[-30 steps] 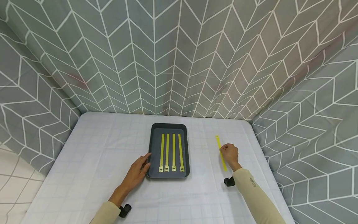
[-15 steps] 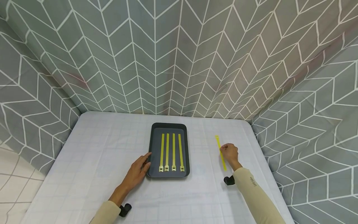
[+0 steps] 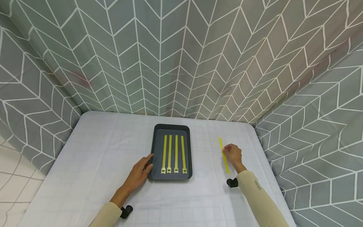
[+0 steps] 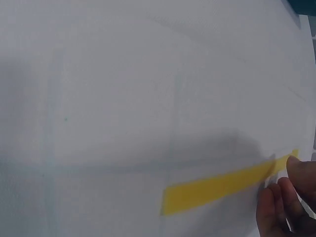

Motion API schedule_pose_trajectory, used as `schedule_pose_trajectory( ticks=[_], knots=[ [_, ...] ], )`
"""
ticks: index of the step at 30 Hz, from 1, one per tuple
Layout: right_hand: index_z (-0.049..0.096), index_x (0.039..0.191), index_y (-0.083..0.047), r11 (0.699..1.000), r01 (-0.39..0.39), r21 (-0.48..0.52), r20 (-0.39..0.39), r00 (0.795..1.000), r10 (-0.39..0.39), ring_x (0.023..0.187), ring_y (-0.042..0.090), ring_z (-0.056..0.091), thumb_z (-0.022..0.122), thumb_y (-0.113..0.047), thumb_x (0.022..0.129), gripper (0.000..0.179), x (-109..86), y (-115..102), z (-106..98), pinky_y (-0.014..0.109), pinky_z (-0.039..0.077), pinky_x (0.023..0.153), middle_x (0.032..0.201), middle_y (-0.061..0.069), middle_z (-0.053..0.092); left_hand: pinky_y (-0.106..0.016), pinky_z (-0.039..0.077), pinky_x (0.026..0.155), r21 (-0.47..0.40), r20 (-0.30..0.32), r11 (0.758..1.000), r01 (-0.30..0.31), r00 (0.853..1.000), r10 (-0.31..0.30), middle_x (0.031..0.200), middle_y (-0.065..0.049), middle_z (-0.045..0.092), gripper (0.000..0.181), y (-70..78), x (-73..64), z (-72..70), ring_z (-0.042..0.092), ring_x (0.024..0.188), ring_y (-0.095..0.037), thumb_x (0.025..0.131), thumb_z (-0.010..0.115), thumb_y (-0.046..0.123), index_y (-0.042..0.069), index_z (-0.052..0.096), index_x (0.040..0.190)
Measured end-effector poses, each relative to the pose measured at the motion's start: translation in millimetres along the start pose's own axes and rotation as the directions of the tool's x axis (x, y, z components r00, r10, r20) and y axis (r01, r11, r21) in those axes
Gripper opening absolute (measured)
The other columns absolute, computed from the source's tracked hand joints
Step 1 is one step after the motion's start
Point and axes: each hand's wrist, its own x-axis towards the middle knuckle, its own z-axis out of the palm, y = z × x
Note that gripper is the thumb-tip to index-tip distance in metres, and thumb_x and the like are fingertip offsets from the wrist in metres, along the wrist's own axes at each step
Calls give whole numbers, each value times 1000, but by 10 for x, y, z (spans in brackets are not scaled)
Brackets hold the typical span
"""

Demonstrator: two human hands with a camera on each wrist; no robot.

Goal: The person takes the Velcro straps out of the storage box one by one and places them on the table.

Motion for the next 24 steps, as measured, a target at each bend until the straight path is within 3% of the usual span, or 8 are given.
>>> schedule_pose_trajectory(
  ticks=[8,14,20,24],
  knots=[
    [69,106,5,994,101,29,2,995,-101,99,38,67,68,-8,91,20,16,-148,-9,50,51,85,103,22,72,-31,44,76,3,-1,1000,-9,1000,9,93,4,56,46,2,5,-10,50,83,-8,101,60,12,1,51,145],
    [70,104,6,984,167,66,0,986,-167,94,39,70,69,-6,89,19,-3,-271,12,44,55,76,99,23,73,-30,44,75,0,-10,1000,-27,1000,27,92,4,56,46,5,14,-1,49,82,-7,101,61,11,0,51,144],
    [70,105,5,977,198,79,19,980,-200,91,38,72,73,-7,89,20,4,-411,60,44,56,77,99,22,73,-30,43,73,3,-25,999,-39,999,39,92,3,56,45,14,11,4,48,82,-6,100,61,9,-1,52,143],
    [70,106,4,974,210,82,34,976,-213,91,36,72,73,-7,89,21,7,-528,98,47,55,81,99,20,73,-29,43,73,-6,-7,1000,-12,1000,12,92,3,55,46,15,20,-5,48,81,-6,101,60,10,1,51,145]
  ],
)
